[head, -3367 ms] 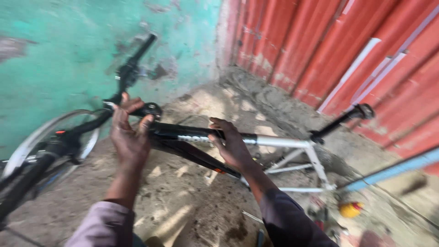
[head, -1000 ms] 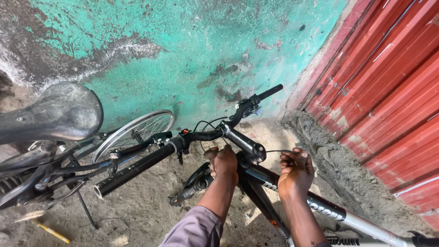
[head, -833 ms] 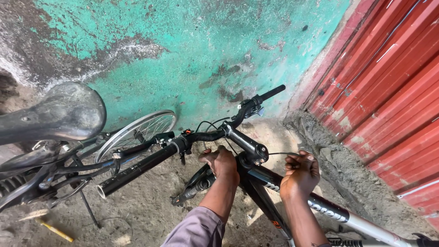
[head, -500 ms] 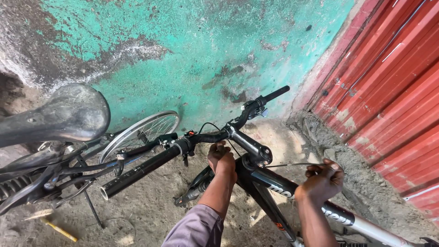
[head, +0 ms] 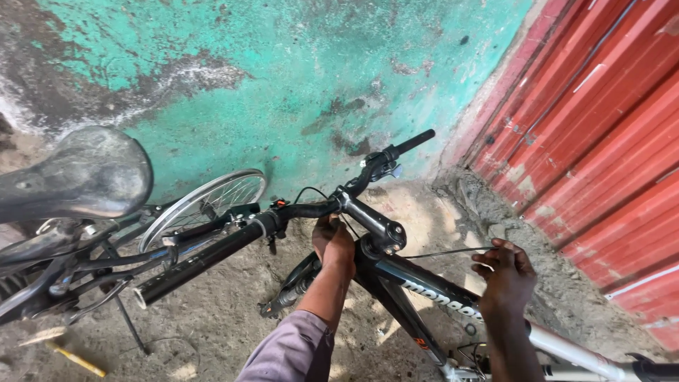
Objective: Tightening handlebar bolts with an Allen key and applying lubricant to the bicycle cables.
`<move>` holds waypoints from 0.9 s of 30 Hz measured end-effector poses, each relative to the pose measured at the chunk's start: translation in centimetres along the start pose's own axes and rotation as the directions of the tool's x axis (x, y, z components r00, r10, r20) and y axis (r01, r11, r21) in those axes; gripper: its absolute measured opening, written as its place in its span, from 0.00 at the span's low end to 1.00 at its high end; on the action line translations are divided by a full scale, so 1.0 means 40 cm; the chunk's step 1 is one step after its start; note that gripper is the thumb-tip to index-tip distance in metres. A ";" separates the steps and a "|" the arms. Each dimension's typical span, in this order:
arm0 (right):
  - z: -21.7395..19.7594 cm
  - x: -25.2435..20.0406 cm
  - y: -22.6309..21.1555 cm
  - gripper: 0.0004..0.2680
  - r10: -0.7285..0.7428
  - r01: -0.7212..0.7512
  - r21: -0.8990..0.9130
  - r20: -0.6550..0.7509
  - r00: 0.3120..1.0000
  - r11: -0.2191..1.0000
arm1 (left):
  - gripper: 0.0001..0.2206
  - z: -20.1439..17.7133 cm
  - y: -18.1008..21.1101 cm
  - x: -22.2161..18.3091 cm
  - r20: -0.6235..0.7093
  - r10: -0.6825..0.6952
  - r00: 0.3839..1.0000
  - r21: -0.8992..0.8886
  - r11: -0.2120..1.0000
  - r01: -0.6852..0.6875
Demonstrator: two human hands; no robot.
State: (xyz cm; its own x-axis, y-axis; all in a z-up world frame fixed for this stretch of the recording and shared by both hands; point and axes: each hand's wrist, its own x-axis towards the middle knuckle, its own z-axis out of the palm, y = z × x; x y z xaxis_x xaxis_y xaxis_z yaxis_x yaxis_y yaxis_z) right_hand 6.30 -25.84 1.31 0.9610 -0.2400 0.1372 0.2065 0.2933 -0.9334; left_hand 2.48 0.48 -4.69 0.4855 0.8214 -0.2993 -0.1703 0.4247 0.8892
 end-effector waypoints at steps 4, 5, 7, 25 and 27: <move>-0.107 0.045 -0.069 0.06 0.011 0.001 -0.372 0.030 1.000 0.928 | 0.14 0.002 -0.030 0.036 0.153 -0.079 0.985 -0.129 0.987 0.099; -0.139 0.060 -0.083 0.06 0.000 0.014 -0.412 0.034 0.999 0.911 | 0.12 0.002 -0.030 0.045 0.209 -0.086 0.974 -0.117 0.987 0.112; -0.186 0.071 -0.108 0.06 0.004 0.025 -0.409 0.069 0.998 0.912 | 0.11 0.023 -0.145 0.146 0.312 -0.106 0.944 -0.115 0.982 0.149; -0.009 -0.191 0.086 0.22 0.002 0.689 -0.711 0.696 0.718 0.137 | 0.09 0.020 -0.002 0.104 0.307 0.182 0.934 0.112 0.968 -0.225; -0.019 -0.201 0.115 0.27 0.058 0.661 -0.744 0.658 0.750 -0.096 | 0.10 0.018 0.008 0.086 0.301 0.209 0.931 0.155 0.952 -0.263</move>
State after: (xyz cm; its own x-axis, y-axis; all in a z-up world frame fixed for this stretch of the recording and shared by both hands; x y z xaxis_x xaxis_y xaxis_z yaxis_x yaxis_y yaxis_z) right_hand -0.61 -23.27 -4.33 0.8542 0.4464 0.2666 0.4784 -0.8756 -0.0667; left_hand 4.71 3.17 -5.21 0.6742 0.7385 0.0111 -0.1575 0.1292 0.9790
